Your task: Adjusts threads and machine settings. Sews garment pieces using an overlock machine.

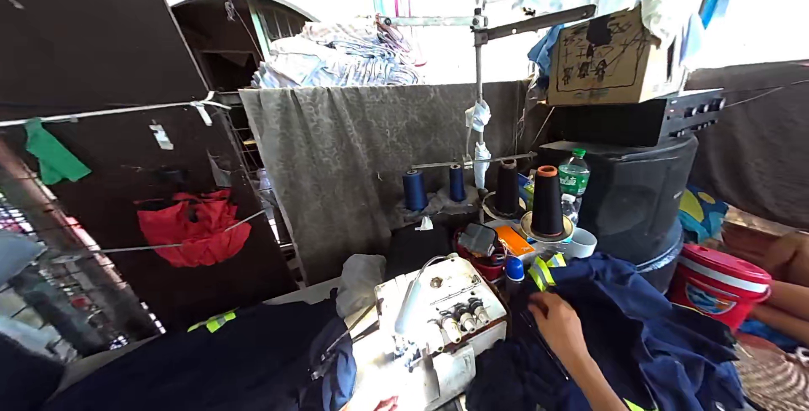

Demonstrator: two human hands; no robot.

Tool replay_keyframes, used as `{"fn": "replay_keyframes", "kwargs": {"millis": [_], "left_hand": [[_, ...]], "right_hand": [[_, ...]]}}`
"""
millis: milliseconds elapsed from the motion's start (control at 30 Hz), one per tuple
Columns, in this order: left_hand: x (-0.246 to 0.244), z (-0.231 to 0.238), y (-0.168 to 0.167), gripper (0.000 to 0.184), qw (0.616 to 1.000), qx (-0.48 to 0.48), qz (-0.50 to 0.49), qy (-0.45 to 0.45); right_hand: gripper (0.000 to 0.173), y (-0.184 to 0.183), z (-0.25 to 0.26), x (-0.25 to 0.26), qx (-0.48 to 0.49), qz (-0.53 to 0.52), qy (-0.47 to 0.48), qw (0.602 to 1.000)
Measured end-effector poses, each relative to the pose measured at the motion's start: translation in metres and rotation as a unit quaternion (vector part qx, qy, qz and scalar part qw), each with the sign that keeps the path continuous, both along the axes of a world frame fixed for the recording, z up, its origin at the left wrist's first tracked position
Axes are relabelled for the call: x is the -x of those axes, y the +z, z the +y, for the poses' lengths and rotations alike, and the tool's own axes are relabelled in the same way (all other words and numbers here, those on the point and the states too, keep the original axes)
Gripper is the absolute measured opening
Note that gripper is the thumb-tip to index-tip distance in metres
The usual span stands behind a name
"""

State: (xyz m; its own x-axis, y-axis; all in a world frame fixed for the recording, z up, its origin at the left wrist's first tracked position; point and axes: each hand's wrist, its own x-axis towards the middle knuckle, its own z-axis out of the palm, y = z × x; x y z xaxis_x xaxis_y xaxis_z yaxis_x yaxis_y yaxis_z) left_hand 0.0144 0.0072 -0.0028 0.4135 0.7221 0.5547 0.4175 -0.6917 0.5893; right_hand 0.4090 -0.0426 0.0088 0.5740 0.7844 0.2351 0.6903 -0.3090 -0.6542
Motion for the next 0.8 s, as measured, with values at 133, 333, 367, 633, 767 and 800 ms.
{"fn": "replay_keyframes", "kwargs": {"millis": [133, 333, 367, 633, 767, 800], "left_hand": [[0.002, -0.006, -0.009, 0.011, 0.997, -0.008, -0.074, -0.003], [-0.001, -0.028, 0.006, 0.026, 0.956, 0.147, -0.253, 0.021], [0.002, -0.031, 0.006, 0.030, 0.953, 0.153, -0.260, 0.014], [0.016, -0.032, 0.000, 0.046, 0.935, 0.196, -0.296, 0.004], [0.006, -0.038, 0.010, 0.052, 0.941, 0.218, -0.257, -0.005], [0.005, -0.041, 0.011, 0.052, 0.950, 0.205, -0.236, -0.012]], "right_hand": [[0.053, -0.032, -0.033, 0.010, 0.206, 0.026, -0.005, 0.978], [0.035, -0.026, -0.033, -0.006, 0.168, 0.132, 0.003, 0.977], [0.034, -0.024, -0.043, -0.007, 0.108, 0.162, -0.009, 0.981], [0.032, 0.003, -0.101, 0.099, -0.372, 0.196, 0.051, 0.906], [0.034, 0.012, -0.076, 0.198, -0.309, 0.092, 0.269, 0.908], [0.038, 0.011, -0.066, 0.216, -0.291, 0.065, 0.302, 0.906]]}}
